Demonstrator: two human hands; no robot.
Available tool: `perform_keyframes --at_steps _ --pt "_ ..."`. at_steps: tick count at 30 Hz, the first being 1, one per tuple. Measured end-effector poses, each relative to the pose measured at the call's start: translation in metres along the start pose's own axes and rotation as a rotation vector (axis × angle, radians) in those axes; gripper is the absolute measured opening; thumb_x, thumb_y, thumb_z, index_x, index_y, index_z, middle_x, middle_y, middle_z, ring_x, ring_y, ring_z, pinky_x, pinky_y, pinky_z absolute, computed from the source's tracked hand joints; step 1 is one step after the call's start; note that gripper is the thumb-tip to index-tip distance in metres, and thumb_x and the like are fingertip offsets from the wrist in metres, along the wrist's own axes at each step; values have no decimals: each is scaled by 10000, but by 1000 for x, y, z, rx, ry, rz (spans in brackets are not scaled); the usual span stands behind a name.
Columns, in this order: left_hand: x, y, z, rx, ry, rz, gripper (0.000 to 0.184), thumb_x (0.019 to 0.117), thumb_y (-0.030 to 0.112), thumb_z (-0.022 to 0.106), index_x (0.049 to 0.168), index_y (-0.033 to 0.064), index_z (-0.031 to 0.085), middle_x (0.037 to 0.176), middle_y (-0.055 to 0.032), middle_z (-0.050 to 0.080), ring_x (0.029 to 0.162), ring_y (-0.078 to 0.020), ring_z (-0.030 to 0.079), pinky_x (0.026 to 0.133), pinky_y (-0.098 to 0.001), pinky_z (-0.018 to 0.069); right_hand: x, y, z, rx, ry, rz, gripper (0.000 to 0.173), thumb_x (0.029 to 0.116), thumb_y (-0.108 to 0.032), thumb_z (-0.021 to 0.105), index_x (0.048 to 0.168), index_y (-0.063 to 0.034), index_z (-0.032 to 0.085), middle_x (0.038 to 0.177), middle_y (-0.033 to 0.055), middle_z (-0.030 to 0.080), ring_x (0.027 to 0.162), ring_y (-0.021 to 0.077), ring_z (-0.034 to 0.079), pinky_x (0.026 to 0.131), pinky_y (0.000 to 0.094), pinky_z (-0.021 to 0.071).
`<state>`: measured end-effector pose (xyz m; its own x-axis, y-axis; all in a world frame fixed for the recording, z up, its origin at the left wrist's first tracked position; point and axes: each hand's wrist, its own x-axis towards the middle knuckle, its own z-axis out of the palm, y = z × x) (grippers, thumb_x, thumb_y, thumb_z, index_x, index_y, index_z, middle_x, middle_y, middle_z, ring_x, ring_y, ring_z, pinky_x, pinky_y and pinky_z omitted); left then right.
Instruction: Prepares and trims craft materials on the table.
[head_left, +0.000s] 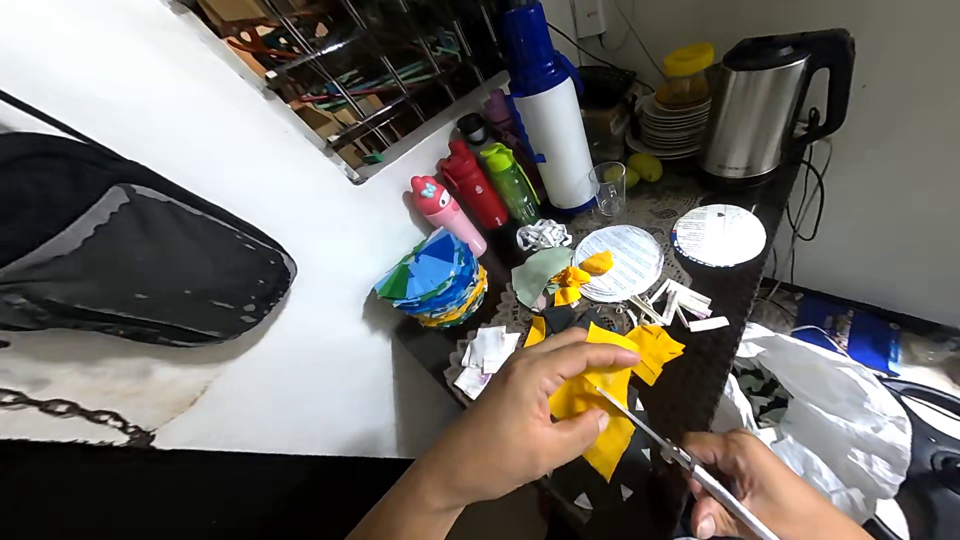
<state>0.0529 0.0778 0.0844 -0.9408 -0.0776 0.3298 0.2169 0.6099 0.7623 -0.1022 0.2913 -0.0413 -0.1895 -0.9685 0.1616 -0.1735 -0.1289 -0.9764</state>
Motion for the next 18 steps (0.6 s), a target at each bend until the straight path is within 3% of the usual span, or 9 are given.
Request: perform_keyframes --at_steps 14,18 --pt "-1 -1 -2 -30 -19 -18 412 866 42 695 1278 34 684 1209 -53 662 1113 -64 643 926 -208 572 1 2 1 -9 18 -15 524 842 -625 726 705 -131 618 558 -139 467 506 -112 396 454 108 294" --pt "-2 -1 -7 -72 -38 -30 380 901 11 637 1279 12 683 1207 -59 664 1107 -60 640 925 -205 566 1 2 1 -10 12 -14 528 839 -633 725 700 -135 619 557 -140 467 504 -111 394 453 110 292"
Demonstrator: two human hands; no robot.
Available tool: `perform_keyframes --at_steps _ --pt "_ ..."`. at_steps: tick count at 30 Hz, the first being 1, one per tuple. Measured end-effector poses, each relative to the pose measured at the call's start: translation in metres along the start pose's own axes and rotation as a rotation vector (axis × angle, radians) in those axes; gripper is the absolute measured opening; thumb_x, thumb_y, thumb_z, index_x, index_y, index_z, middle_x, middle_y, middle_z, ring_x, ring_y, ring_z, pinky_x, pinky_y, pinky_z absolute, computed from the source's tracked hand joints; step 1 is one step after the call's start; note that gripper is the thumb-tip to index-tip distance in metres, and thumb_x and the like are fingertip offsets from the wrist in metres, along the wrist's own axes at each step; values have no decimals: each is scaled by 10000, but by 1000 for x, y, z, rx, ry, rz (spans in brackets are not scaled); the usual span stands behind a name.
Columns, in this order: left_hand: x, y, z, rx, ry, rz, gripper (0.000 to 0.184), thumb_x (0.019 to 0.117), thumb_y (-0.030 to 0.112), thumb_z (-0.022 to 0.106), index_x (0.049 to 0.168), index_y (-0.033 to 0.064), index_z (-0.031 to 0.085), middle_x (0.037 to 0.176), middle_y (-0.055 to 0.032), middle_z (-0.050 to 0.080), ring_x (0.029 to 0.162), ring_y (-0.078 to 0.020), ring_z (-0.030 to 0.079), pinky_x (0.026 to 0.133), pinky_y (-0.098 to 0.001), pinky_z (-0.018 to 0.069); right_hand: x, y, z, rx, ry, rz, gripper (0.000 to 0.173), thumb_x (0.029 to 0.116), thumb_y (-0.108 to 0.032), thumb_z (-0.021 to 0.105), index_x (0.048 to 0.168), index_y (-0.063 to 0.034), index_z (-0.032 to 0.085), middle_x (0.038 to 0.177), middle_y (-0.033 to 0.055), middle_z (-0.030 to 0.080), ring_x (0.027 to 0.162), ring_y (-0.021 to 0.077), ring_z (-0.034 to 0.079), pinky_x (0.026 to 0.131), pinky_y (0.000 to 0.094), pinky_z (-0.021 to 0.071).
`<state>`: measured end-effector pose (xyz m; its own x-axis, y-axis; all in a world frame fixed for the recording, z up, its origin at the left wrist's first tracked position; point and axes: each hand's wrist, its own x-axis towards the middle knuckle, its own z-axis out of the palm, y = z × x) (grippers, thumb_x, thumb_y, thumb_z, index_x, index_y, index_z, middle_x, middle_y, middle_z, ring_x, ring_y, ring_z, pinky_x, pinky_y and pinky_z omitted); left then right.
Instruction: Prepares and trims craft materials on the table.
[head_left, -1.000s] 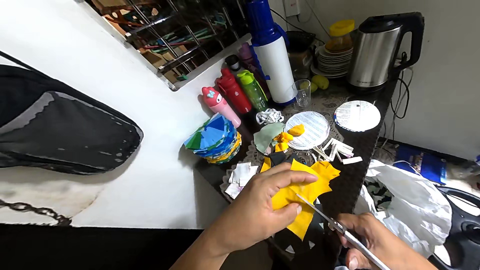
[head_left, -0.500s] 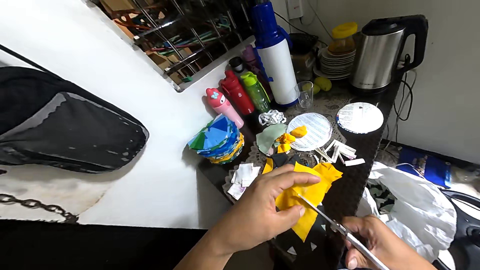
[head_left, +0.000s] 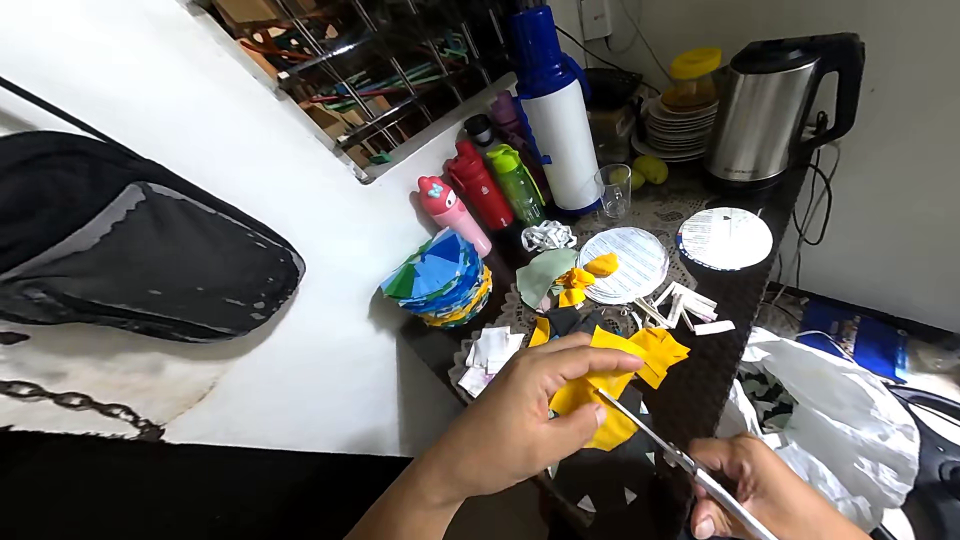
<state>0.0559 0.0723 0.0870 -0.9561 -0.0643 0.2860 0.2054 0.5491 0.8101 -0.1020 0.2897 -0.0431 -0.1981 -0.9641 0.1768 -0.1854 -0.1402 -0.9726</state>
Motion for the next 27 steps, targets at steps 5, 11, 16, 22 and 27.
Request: perform_keyframes --at_steps 5,11,16,22,27 --pt "1 0 0 13 -11 3 387 878 -16 657 1261 12 694 1191 -67 676 1098 -74 650 922 -212 571 0 -2 -2 14 -63 55 585 819 -735 667 756 -153 642 583 -143 485 509 -88 418 458 133 321" --pt "2 1 5 9 -41 -9 411 872 -5 690 1283 15 682 1213 -68 680 1103 -75 659 930 -222 577 3 -7 -4 -26 -101 83 658 798 -800 622 782 -143 644 600 -130 488 517 -66 424 470 160 335" --pt "3 -1 9 2 -51 -20 417 871 -4 693 1287 12 678 1198 -65 681 1094 -65 658 924 -207 572 5 -9 -4 -45 -98 90 654 806 -793 622 805 -139 654 604 -127 488 522 -62 428 475 159 340" --pt "4 -2 13 -41 -57 -29 436 864 -18 699 1299 0 665 1214 -69 672 1108 -69 654 930 -209 572 6 -8 -5 -36 -87 91 632 800 -778 646 781 -146 647 606 -136 487 524 -76 424 472 144 334" --pt "5 -3 14 -74 -61 -47 444 868 -15 705 1309 -3 659 1235 -66 670 1124 -63 650 944 -212 568 4 -5 -6 23 -72 69 566 818 -710 690 735 -153 631 574 -150 471 501 -100 401 453 120 306"
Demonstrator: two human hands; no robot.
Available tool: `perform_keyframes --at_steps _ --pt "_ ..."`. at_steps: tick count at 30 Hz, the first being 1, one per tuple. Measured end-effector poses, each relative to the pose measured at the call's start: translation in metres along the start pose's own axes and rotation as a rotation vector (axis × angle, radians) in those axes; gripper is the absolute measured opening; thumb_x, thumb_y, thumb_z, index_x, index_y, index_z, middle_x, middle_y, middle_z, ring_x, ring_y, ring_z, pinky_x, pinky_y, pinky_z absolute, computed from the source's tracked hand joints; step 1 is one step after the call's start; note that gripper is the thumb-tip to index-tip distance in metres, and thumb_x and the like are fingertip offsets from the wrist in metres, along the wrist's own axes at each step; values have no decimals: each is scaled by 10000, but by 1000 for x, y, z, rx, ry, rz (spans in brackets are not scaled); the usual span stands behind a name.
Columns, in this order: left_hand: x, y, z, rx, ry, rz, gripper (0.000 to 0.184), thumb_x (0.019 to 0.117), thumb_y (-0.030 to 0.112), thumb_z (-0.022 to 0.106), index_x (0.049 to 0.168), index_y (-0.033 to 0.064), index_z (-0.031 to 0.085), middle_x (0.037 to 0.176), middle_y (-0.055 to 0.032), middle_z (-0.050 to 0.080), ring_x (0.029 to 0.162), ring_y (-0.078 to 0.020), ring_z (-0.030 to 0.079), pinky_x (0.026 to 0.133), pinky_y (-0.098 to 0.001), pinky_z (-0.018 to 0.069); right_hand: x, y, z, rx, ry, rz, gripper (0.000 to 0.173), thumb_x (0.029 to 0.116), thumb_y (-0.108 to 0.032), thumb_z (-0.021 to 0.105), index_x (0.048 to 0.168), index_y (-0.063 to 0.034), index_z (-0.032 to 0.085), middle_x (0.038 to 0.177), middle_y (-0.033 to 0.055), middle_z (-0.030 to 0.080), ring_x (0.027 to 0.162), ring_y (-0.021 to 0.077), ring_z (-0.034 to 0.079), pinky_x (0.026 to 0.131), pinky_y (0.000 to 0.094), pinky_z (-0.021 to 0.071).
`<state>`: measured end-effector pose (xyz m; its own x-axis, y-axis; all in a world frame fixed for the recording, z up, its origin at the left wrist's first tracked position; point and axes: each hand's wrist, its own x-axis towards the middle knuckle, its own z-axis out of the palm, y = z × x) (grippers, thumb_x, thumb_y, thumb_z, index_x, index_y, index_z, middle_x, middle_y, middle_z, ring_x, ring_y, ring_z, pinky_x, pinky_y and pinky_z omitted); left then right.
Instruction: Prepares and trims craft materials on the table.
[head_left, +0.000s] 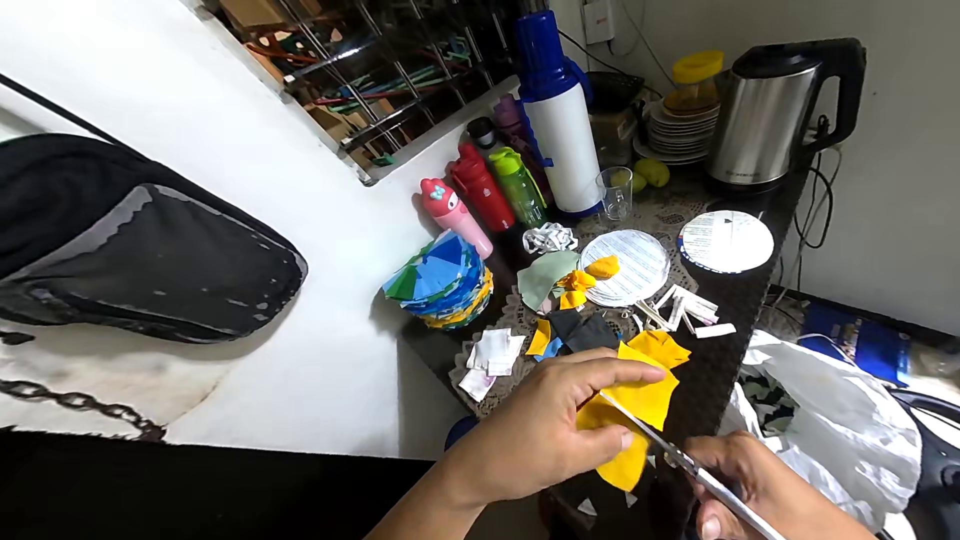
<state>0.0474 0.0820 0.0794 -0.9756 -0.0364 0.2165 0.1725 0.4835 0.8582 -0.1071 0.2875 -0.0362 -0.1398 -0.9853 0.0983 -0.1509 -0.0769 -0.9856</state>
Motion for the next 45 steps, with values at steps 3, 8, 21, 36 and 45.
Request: perform_keyframes --at_steps 3,8,21,36,45 --pt "1 -2 0 -10 -9 5 437 877 -9 700 1311 -9 654 1245 -71 667 1139 -73 645 961 -222 563 0 3 0 5 5 -37 557 839 -681 690 716 -142 620 564 -141 465 499 -98 397 452 119 298" --pt "2 -4 0 2 -21 -1 443 872 0 695 1313 -13 651 1252 -68 666 1156 -67 633 972 -218 550 0 9 1 23 21 -26 517 845 -641 715 691 -157 619 534 -151 462 474 -110 398 435 109 302" --pt "43 -53 29 393 -180 -254 477 887 -2 654 1356 81 658 1223 -120 671 968 -145 651 832 -282 547 -87 54 -40 165 323 267 465 749 -715 747 722 -261 647 565 -189 542 453 -83 461 418 129 378" --pt "97 -114 41 446 -331 -519 581 903 -66 624 1463 79 559 1537 -154 480 1391 -251 497 1134 -399 430 -103 80 -39 303 454 299 392 761 -649 779 738 -286 633 589 -194 556 467 -80 483 434 119 400" --pt "91 -91 40 404 -246 -356 494 924 -47 614 1403 75 609 1474 -149 542 1320 -240 560 1076 -381 481 -101 74 -37 276 450 266 360 796 -643 750 762 -298 656 631 -199 590 500 -85 514 452 117 432"
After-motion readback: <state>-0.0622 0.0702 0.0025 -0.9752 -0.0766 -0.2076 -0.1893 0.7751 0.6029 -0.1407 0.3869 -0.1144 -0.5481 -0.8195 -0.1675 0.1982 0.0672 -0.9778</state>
